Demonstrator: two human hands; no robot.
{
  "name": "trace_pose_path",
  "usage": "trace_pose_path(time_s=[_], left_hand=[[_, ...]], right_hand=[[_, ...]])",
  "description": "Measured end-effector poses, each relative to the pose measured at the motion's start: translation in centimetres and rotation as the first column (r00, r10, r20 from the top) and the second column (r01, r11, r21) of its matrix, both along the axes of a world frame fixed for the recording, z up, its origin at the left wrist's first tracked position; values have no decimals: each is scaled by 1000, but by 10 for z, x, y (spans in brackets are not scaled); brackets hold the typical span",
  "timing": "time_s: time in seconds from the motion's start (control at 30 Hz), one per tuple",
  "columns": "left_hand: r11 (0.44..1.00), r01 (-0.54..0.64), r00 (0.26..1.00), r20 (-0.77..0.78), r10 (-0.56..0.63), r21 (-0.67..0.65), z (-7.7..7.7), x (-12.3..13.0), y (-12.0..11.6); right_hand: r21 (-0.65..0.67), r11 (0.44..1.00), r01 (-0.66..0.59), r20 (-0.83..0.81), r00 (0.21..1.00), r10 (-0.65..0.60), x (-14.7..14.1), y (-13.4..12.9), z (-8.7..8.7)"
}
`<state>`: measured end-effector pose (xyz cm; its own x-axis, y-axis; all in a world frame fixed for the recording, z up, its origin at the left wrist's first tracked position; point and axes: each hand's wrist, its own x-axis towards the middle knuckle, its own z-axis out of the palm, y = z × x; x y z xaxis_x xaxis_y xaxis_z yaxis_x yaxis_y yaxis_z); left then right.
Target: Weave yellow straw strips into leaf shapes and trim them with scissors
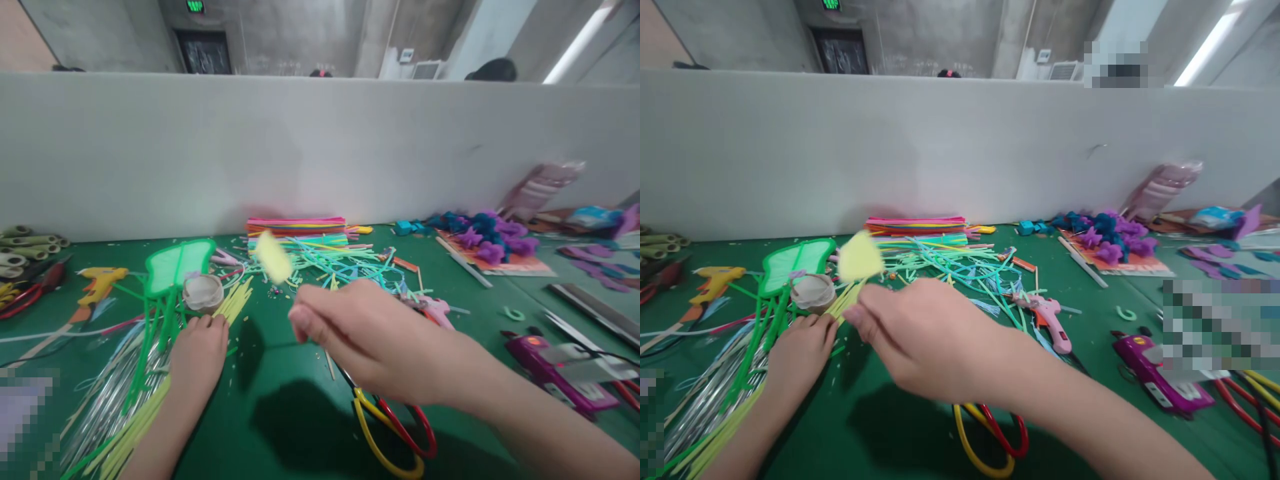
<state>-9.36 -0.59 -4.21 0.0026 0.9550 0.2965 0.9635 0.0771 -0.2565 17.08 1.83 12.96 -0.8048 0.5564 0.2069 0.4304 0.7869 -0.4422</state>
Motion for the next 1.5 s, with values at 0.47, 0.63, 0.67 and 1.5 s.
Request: trace_pose_path(time_s=[0.47, 0.63, 0.67, 1.5], left_hand=[[996, -38, 953, 298, 59, -75, -4, -1, 9], [1000, 3, 905, 425, 2, -10, -1, 1, 10], [1000, 10, 903, 430, -10, 1, 0, 3, 9], [999, 42, 546, 838, -3, -23, 22, 17, 5]], right_hand=[[-54, 993, -107, 29, 994, 109, 76, -82, -166], [-228, 915, 333, 31, 942, -336, 103, -61, -143], [-242, 871, 427, 32, 901, -432, 105, -53, -140], [-766, 601, 229, -298, 701, -648, 25, 40, -126]])
